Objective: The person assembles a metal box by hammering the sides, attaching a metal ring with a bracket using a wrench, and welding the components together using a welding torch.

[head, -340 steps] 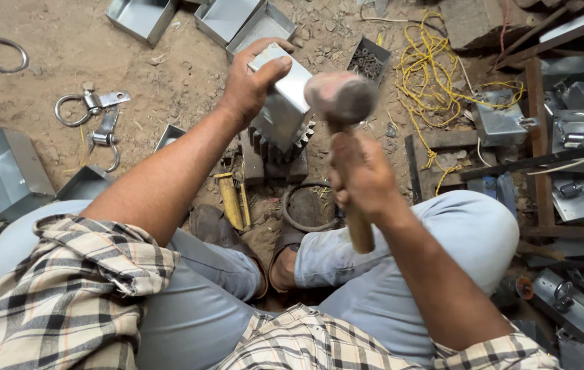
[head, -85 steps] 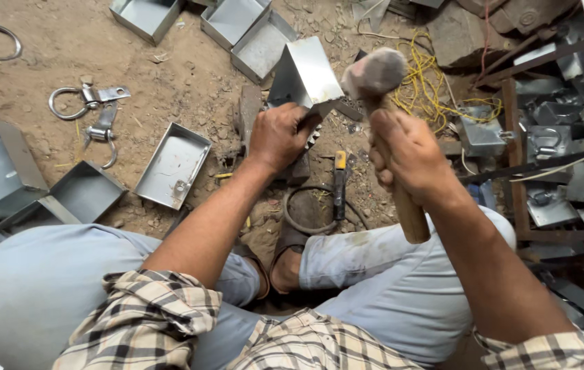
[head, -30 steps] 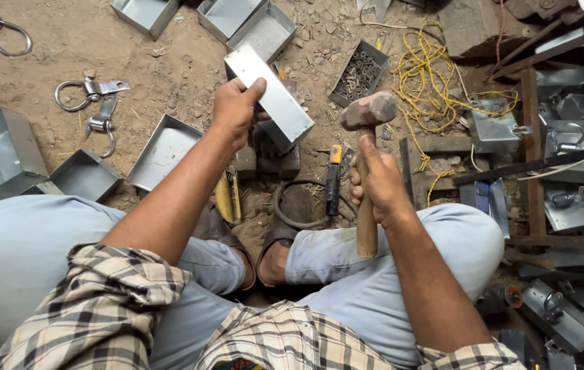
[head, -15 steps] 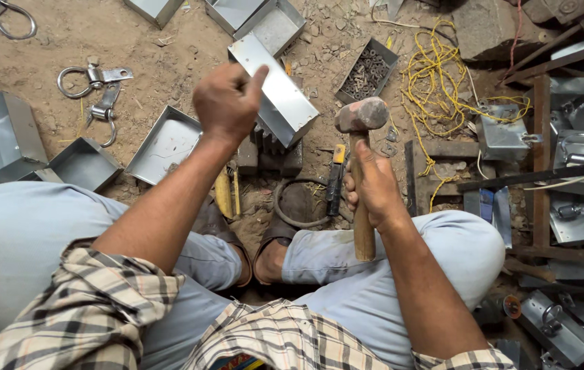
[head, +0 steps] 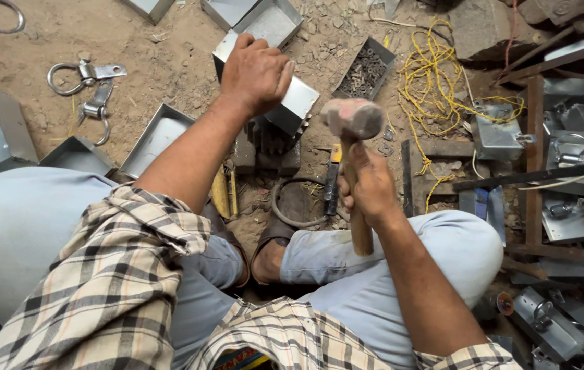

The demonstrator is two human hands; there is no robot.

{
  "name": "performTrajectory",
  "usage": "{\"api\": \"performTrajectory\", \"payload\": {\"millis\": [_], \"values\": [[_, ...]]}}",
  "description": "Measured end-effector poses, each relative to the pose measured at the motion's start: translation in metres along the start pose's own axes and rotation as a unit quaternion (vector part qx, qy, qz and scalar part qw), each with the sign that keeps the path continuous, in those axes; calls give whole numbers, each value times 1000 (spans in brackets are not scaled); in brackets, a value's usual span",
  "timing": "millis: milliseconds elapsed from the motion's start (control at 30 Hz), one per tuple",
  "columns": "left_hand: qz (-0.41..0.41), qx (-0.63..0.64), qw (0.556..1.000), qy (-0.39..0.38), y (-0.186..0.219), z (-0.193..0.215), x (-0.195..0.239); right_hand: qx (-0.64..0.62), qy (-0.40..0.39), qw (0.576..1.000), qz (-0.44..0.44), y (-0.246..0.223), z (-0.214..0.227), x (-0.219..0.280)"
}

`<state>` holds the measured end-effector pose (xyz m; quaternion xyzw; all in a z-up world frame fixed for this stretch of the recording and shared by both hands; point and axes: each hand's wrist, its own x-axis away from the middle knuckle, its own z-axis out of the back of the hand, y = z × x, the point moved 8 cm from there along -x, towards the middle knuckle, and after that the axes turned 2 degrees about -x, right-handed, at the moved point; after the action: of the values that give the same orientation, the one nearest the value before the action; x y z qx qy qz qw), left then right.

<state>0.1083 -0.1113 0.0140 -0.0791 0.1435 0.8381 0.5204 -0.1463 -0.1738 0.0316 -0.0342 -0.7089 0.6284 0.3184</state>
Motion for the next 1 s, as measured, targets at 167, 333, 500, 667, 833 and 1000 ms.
{"api": "performTrajectory", "payload": {"millis": [167, 333, 500, 667, 833, 1000], "values": [[3, -6, 999, -38, -1, -5, -1, -44, -23, 998, 51, -15, -17, -14], [-9, 19, 1000, -10, 2, 3, -1, 56, 4, 998, 16, 2, -29, -29], [-18, 17, 999, 21, 2, 2, 0, 66, 10, 995, 79, -6, -25, -28], [-4, 8, 1000, -22, 0, -6, -3, 76, 43, 996, 7, -2, -22, -38], [-11, 23, 998, 49, 1, 3, 1, -26, -15, 998, 54, -10, -21, -36], [-18, 6, 998, 53, 3, 10, 2, 32, 25, 999, 9, -1, -17, -44]]}}
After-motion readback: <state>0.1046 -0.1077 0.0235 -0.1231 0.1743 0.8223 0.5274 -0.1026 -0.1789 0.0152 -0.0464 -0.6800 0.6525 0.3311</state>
